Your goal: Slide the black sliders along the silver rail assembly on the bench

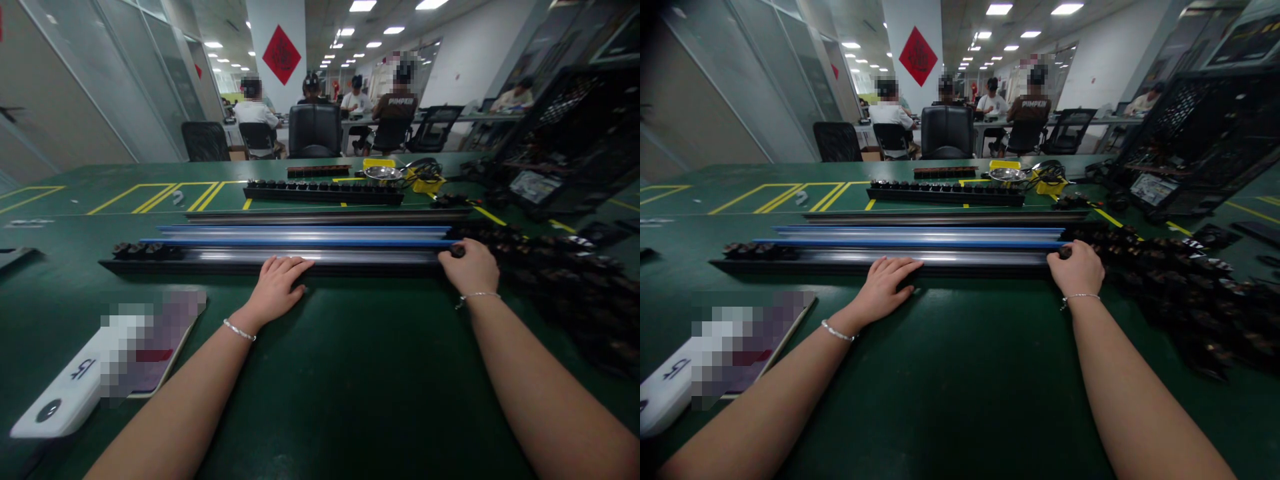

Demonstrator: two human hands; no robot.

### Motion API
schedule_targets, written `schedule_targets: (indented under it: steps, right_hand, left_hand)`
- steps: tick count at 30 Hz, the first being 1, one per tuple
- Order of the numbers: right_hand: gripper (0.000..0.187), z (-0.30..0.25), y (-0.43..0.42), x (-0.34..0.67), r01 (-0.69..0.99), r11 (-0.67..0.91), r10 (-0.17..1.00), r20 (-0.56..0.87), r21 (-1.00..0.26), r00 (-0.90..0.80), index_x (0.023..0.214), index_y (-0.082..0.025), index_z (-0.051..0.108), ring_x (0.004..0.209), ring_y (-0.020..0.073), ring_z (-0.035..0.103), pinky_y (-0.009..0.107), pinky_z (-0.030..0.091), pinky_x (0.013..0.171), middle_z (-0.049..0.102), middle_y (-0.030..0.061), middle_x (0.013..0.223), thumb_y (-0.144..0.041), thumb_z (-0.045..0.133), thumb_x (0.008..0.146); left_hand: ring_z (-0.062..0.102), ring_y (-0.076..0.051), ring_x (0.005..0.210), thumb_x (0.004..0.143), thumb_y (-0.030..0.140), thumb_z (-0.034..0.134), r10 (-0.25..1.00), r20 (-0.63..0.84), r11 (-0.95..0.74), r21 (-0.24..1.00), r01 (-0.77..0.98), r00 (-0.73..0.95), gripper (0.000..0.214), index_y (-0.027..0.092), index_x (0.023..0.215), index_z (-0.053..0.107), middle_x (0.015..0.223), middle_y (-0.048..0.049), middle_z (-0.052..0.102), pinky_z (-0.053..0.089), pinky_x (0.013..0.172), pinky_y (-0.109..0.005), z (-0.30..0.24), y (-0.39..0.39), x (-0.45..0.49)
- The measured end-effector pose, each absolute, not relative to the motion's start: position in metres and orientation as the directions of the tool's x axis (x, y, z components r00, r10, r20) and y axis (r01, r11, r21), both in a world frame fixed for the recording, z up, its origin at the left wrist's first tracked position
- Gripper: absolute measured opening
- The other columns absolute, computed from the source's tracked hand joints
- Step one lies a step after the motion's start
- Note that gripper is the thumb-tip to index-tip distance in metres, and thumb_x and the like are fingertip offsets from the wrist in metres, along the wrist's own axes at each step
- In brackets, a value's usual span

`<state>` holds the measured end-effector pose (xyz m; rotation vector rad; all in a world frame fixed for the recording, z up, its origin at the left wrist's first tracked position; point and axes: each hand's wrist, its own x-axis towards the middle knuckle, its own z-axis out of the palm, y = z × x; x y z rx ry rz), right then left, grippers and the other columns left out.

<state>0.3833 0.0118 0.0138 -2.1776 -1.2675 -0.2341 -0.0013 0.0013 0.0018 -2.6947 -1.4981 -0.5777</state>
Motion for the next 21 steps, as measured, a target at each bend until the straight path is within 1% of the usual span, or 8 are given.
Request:
schedule_targets:
  steps: [4, 8, 15, 21]
  right_hand:
    - [0.022, 0.0147, 0.0119, 0.3828, 0.83, -0.376, 0.74, 0.405, -0.412, 0.537, 0.084, -0.022, 0.058, 0.094, 0.0271, 0.055, 0.037, 0.043, 0.078, 0.061, 0.011, 0.105, -0.036, 0.051, 0.069]
    - [0.021, 0.0133, 0.0127, 0.3855, 0.834, -0.359, 0.741, 0.414, -0.419, 0.528, 0.084, -0.021, 0.056, 0.096, 0.0273, 0.053, 0.037, 0.042, 0.081, 0.06, 0.0123, 0.106, -0.035, 0.051, 0.069]
    - [0.019, 0.01, 0.0139, 0.3898, 0.836, -0.325, 0.741, 0.431, -0.442, 0.515, 0.082, -0.021, 0.054, 0.092, 0.0256, 0.052, 0.036, 0.041, 0.081, 0.058, 0.0114, 0.097, -0.034, 0.051, 0.068]
    - [0.023, 0.0117, 0.0132, 0.3903, 0.814, -0.369, 0.733, 0.398, -0.45, 0.552, 0.087, -0.019, 0.058, 0.092, 0.0265, 0.053, 0.037, 0.041, 0.081, 0.059, 0.0133, 0.1, -0.033, 0.051, 0.069]
  left_hand:
    - [0.044, -0.021, 0.121, 0.081, 0.028, 0.05, 0.819, 0.318, -0.545, 0.17, 0.821, 0.478, 0.052, 0.034, 0.133, 0.041, 0.131, -0.0009, 0.052, 0.021, 0.109, -0.047, 0.0016, 0.0014, -0.0014]
    - [0.044, -0.021, 0.121, 0.081, 0.028, 0.05, 0.814, 0.326, -0.55, 0.167, 0.818, 0.481, 0.053, 0.034, 0.133, 0.041, 0.131, -0.0005, 0.053, 0.021, 0.108, -0.047, 0.001, 0.0018, -0.0018]
    - [0.043, -0.021, 0.122, 0.081, 0.027, 0.05, 0.813, 0.326, -0.552, 0.17, 0.816, 0.482, 0.053, 0.034, 0.133, 0.04, 0.131, -0.0005, 0.052, 0.021, 0.108, -0.047, 0.0013, 0.0014, -0.0018]
    - [0.044, -0.021, 0.122, 0.081, 0.028, 0.05, 0.818, 0.317, -0.547, 0.17, 0.82, 0.48, 0.053, 0.034, 0.133, 0.041, 0.131, -0.0009, 0.052, 0.021, 0.109, -0.047, 0.0021, 0.0014, -0.0016]
